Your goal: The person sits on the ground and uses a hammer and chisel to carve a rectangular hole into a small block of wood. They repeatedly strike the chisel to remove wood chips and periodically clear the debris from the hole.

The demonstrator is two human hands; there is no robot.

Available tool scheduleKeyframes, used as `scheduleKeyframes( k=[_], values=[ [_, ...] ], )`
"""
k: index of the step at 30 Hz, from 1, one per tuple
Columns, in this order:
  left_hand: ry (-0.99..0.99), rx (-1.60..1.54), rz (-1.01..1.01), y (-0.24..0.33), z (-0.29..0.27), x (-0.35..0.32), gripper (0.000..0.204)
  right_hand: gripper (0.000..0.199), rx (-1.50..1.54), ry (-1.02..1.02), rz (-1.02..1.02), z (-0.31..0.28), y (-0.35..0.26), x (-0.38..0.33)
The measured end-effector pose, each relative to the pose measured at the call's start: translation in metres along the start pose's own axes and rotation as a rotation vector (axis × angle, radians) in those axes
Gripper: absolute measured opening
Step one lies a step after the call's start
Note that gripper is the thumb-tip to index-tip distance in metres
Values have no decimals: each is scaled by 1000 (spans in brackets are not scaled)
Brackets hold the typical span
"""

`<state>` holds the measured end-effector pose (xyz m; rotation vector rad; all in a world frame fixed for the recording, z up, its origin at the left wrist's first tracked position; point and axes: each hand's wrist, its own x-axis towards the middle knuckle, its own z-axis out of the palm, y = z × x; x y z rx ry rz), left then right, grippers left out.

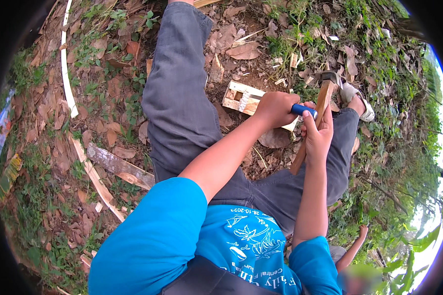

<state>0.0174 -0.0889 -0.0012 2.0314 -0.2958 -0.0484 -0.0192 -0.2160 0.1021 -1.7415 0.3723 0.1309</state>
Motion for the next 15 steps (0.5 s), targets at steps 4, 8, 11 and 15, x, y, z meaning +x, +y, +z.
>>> scheduleKeyframes(
  k=[4,8,11,15],
  values=[
    [2,-35,-44,1,2,0,16,57,123,154,1,-6,-16,-28],
    [78,-58,83,-6,9,-1,16,54,132,321,-181,-45,-33,-80],
    [91,-53,82,-7,8,0,17,57,173,369,-316,-55,-74,-115],
    [136,-76,70,-4,3,3,21,57,358,232,-303,-45,-74,-133]
  ],
)
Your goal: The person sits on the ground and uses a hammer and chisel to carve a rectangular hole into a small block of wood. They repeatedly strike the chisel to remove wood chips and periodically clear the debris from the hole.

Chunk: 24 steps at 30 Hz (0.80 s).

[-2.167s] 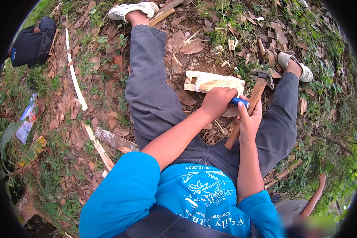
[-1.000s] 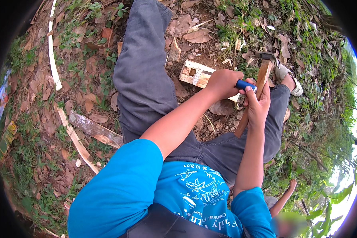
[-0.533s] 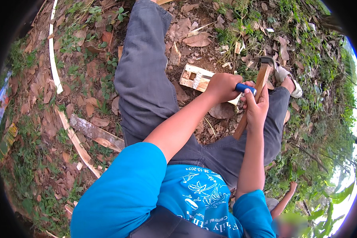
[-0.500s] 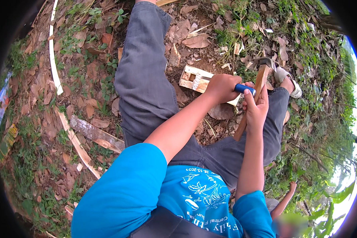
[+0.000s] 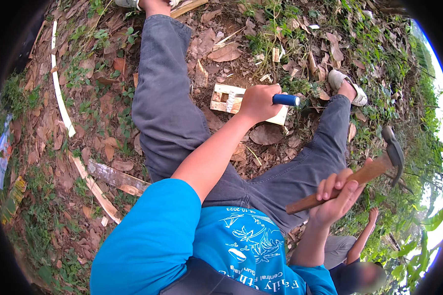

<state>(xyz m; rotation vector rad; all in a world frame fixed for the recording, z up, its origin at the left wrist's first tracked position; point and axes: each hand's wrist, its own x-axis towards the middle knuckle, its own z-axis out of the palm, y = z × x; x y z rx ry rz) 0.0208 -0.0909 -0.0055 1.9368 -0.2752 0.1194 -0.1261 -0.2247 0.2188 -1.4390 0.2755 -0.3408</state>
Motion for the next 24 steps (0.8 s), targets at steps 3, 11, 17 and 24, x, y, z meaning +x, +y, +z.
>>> scheduleKeyframes(
  k=[3,11,17,24],
  values=[
    [23,-8,-3,3,-2,1,24,45,-93,-152,454,13,51,-7],
    [57,5,6,-4,-3,-1,24,50,118,0,82,27,-8,20],
    [75,43,6,-13,-2,0,25,50,-247,-250,698,10,62,1],
    [46,37,-18,-10,-5,-4,25,52,162,57,108,27,1,29]
  ],
)
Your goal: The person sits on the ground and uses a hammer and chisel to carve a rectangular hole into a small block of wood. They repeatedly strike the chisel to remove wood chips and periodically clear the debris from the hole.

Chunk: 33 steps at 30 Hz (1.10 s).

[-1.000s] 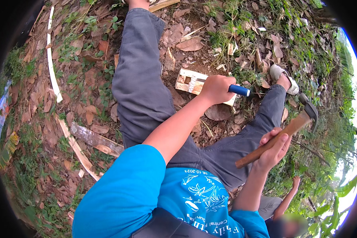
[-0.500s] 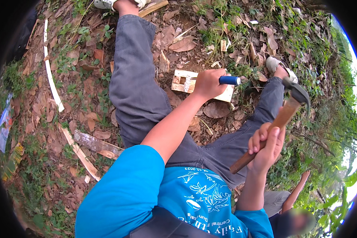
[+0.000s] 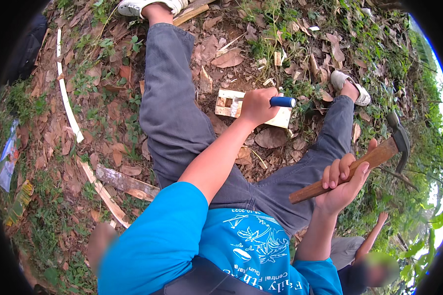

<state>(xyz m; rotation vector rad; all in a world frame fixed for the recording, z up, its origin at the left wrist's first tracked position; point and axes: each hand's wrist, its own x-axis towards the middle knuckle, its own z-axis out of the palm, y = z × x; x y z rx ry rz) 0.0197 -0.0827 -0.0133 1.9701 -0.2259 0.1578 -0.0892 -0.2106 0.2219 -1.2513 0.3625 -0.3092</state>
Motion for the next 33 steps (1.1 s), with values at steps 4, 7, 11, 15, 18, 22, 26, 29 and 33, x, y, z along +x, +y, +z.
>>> scheduleKeyframes(
  k=[4,7,11,15,18,22,26,29,33],
  values=[
    [-27,9,137,6,0,-5,21,53,-63,-3,83,-9,17,-8],
    [-80,-30,225,29,6,-5,21,52,-103,5,180,-18,27,-16],
    [-30,-9,155,22,7,0,25,51,-108,23,209,-24,29,-18],
    [3,3,97,13,8,1,28,51,-121,31,211,-25,27,-14],
    [-2,17,101,10,7,1,28,51,-131,16,217,-21,27,-11],
    [-5,32,101,11,8,1,28,52,-131,2,223,-20,26,-11],
    [-2,32,87,11,6,2,29,52,-129,-3,220,-23,27,-10],
    [3,26,87,13,6,3,29,52,-130,-1,224,-23,26,-10],
    [23,14,91,12,6,4,29,52,-141,3,233,-20,26,-11]
  ],
)
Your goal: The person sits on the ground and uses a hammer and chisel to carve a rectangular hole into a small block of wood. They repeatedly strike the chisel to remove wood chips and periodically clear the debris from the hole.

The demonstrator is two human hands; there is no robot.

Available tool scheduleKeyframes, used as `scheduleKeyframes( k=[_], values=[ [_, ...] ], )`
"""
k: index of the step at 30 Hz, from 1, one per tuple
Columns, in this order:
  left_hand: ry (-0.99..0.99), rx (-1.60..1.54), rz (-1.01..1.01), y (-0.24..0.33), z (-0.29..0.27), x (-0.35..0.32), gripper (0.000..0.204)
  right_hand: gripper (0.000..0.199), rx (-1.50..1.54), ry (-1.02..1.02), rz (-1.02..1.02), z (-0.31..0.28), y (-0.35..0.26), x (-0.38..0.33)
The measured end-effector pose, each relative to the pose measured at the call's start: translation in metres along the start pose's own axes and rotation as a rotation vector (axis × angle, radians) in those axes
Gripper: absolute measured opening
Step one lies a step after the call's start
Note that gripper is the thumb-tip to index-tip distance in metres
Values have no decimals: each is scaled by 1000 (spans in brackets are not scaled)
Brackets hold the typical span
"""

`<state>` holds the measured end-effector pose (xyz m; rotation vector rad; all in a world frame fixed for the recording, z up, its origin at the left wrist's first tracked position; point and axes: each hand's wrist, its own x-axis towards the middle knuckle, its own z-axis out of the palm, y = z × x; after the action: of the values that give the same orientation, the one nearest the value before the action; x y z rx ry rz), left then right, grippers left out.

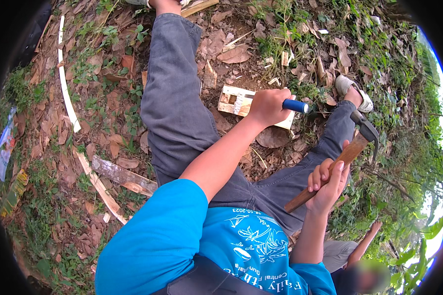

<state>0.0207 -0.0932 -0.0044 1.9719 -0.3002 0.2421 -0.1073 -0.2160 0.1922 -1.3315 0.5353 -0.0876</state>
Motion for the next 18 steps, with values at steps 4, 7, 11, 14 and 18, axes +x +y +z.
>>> scheduleKeyframes(
  k=[4,7,11,14,18],
  values=[
    [5,0,0,-3,0,-2,28,52,0,-13,-3,-1,1,-1],
    [1,-4,-2,-6,0,0,27,52,7,-20,-11,0,0,0],
    [33,-34,-6,-3,-3,1,26,52,10,-22,-22,-1,-1,2],
    [40,-33,-11,-5,-1,1,25,52,8,-23,-12,1,0,1],
    [34,-34,-42,-4,-4,4,24,53,12,-31,-6,0,1,0]
  ],
)
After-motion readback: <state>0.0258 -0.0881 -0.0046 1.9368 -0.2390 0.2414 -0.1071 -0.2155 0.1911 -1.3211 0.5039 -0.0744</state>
